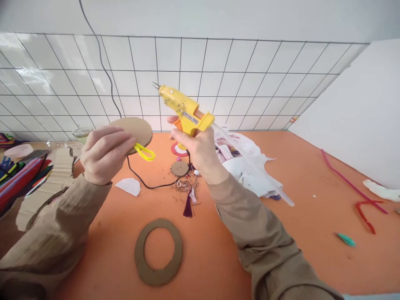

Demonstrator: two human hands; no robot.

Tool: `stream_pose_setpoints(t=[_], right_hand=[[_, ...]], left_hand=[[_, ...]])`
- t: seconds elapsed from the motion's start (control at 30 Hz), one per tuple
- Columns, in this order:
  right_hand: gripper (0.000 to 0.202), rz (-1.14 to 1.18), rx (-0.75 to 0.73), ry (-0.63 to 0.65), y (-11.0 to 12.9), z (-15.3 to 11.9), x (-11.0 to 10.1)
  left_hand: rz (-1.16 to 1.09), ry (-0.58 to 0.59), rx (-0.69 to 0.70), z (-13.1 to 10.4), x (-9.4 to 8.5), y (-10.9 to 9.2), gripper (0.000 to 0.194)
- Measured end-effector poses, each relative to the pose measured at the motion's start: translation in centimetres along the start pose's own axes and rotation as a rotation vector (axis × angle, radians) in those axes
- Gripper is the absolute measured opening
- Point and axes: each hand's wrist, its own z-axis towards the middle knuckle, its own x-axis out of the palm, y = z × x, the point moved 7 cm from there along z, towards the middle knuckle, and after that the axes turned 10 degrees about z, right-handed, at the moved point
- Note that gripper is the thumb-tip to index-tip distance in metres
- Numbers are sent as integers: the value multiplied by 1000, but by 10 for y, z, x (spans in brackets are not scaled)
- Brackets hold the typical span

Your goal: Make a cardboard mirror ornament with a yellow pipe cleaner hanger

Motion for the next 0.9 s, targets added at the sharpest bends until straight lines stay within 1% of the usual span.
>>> stream_pose_setpoints(t=[0.07, 0.13, 0.2, 0.3, 0.37, 0.43, 0.5, 0.6, 0.67, 0.77, 0.83, 0.9], right_hand=[[23, -33, 60, 41, 1, -6, 5], [19, -34, 123, 65, 0, -11, 9], [21, 12, 174, 58, -1, -14, 12], [29, 130, 248, -4, -3, -16, 15], [33, 203, 306, -35, -6, -19, 19], [32, 255, 351, -36, -10, -22, 26], [29, 280, 382, -11, -14, -27, 35], [31, 295, 412, 21, -21, -36, 45], [33, 314, 417, 19, -25, -40, 49], [32, 315, 372, -28, -29, -43, 47], [33, 274, 331, -68, -32, -42, 42], [33, 220, 330, -104, -37, -41, 37]], left_hand=[[45, 55, 6, -2, 3, 1, 21], [134, 146, -26, -5, 9, 2, 16], [250, 192, -52, -6, 12, 1, 12], [354, 174, -48, -1, 10, -10, 8], [368, 147, -35, 5, 6, -20, 10], [362, 124, -17, 11, 2, -30, 16], [358, 113, 1, 15, 0, -39, 19], [365, 127, 23, 15, 1, -48, 20], [363, 144, 14, 12, 4, -51, 19], [323, 151, -19, 10, 7, -54, 18], [334, 151, 3, 10, 9, -59, 17], [376, 158, 40, 10, 10, -65, 16]])
